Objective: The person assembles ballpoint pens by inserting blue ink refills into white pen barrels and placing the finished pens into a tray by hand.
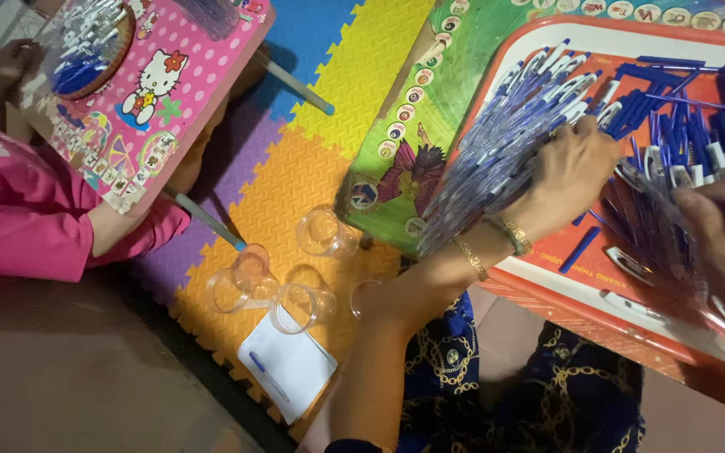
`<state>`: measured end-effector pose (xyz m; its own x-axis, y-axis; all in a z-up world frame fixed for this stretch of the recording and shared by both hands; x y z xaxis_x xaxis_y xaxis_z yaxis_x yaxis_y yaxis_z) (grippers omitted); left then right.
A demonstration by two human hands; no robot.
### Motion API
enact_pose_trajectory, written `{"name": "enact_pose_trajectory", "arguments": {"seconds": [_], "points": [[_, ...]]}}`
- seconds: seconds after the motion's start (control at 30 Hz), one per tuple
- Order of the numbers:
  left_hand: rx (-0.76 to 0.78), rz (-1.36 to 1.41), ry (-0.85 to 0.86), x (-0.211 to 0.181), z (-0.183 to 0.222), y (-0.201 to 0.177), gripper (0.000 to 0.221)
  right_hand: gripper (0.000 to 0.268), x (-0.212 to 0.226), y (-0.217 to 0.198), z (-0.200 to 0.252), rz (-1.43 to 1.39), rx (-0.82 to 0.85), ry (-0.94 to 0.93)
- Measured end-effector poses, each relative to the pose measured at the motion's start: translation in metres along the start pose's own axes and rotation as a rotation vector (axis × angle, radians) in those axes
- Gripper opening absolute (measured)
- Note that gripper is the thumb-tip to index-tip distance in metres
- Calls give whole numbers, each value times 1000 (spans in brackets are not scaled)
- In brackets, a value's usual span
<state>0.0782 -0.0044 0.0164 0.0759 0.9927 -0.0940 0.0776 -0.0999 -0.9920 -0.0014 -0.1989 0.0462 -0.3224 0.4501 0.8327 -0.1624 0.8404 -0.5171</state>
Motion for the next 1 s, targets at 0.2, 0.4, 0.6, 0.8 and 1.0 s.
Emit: {"name": "enact_pose_trajectory", "arguments": {"seconds": [0.2, 0.4, 0.6, 0.8, 1.0], "points": [[-32, -54, -103, 1, -7, 9, 23, 23, 37, 11, 6, -89, 63, 174], [-171, -179, -84, -9, 3, 11, 37, 22, 34, 11, 21, -130, 55, 217], [-132, -16, -87, 5, -1, 1, 25, 36, 25, 33, 25, -58, 141, 155], [302, 362, -29, 30, -4, -41, 34, 32, 3, 18, 26, 21, 55, 186], [460, 1459, 225, 23, 17, -43, 48, 34, 8, -12, 24, -114, -234, 178]]}}
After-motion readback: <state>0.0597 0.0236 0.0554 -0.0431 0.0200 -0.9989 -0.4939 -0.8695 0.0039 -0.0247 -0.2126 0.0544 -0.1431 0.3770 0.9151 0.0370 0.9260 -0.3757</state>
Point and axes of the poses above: each hand's wrist, its own z-axis away from the middle knuckle, its own y-axis out of the palm, x = y × z, the point moved 8 cm from there along -z, towards the middle knuckle, and after that the axes turned 7 degrees about x, right-handed, at the moved point
